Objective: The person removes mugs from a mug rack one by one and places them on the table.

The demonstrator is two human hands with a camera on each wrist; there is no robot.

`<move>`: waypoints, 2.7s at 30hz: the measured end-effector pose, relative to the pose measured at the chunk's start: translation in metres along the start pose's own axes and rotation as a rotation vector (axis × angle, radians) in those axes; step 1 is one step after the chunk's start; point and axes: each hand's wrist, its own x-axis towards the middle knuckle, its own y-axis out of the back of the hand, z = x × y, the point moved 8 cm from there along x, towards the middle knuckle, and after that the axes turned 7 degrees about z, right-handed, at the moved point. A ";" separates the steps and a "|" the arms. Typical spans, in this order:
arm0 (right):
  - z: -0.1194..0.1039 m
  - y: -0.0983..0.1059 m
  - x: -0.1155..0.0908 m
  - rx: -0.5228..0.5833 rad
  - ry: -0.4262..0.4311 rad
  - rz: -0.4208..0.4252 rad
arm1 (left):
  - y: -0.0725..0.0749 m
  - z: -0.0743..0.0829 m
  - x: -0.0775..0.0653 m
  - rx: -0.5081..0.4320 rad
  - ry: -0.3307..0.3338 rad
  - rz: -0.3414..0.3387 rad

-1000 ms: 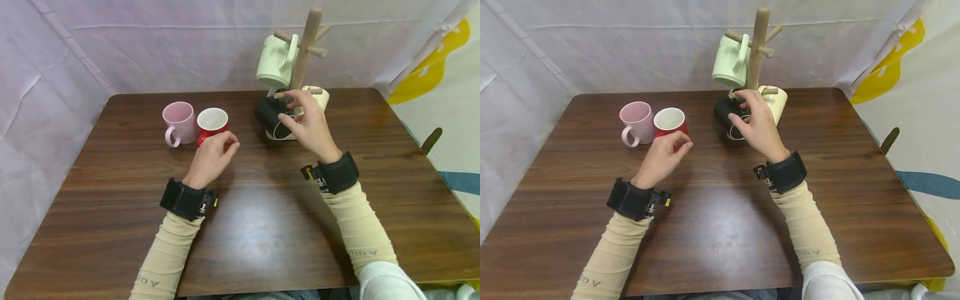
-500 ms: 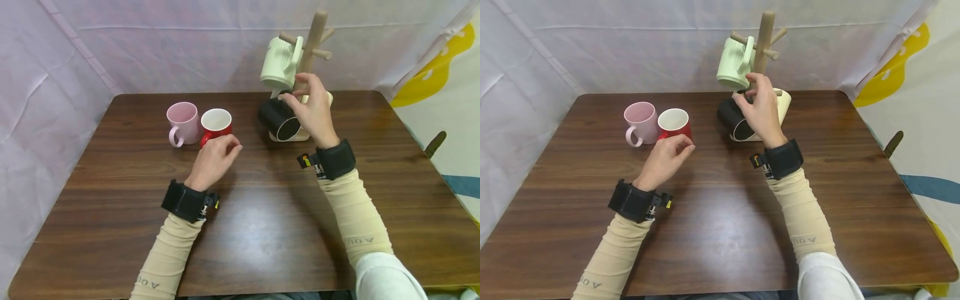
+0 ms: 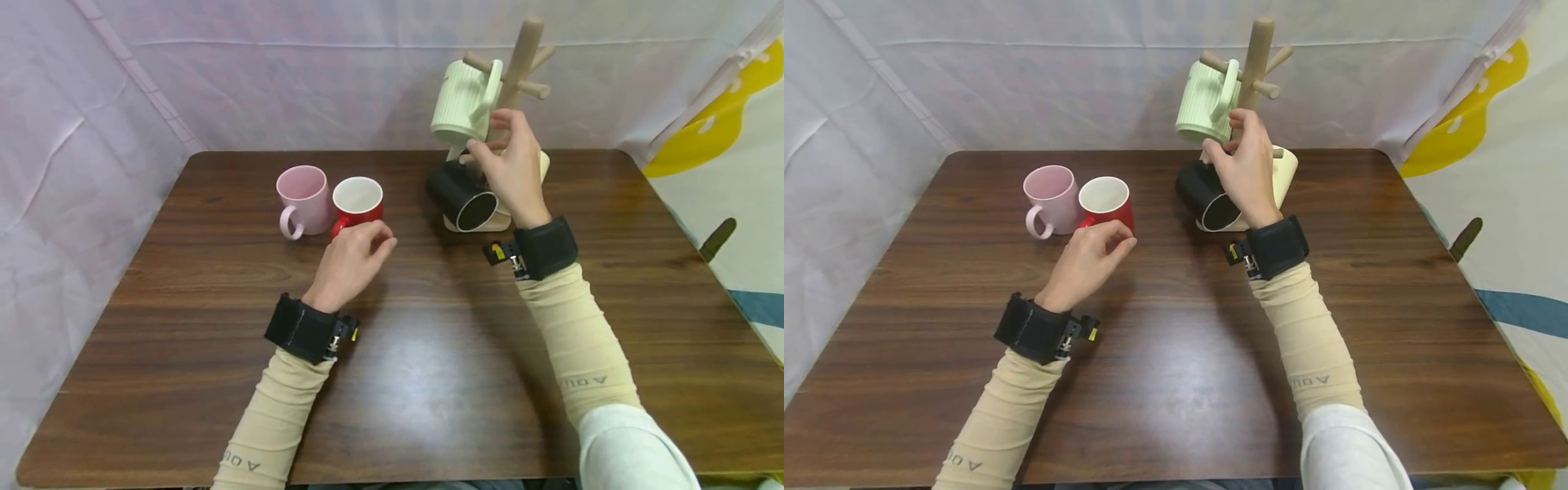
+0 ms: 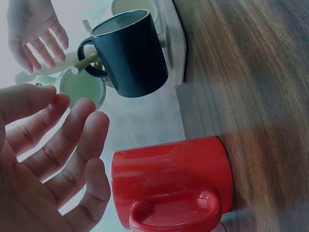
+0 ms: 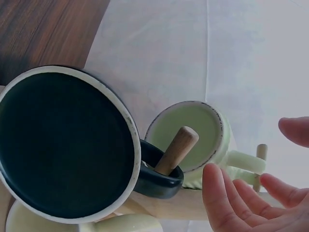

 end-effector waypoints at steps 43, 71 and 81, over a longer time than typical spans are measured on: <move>0.001 -0.009 0.021 -0.507 -0.046 0.173 | -0.005 0.003 -0.005 0.010 0.031 -0.005; 0.008 0.000 0.044 -0.099 -0.126 0.222 | -0.006 0.004 -0.006 0.023 0.021 0.000; 0.011 -0.002 0.045 -0.022 -0.190 0.190 | -0.006 0.004 -0.006 0.027 0.020 -0.006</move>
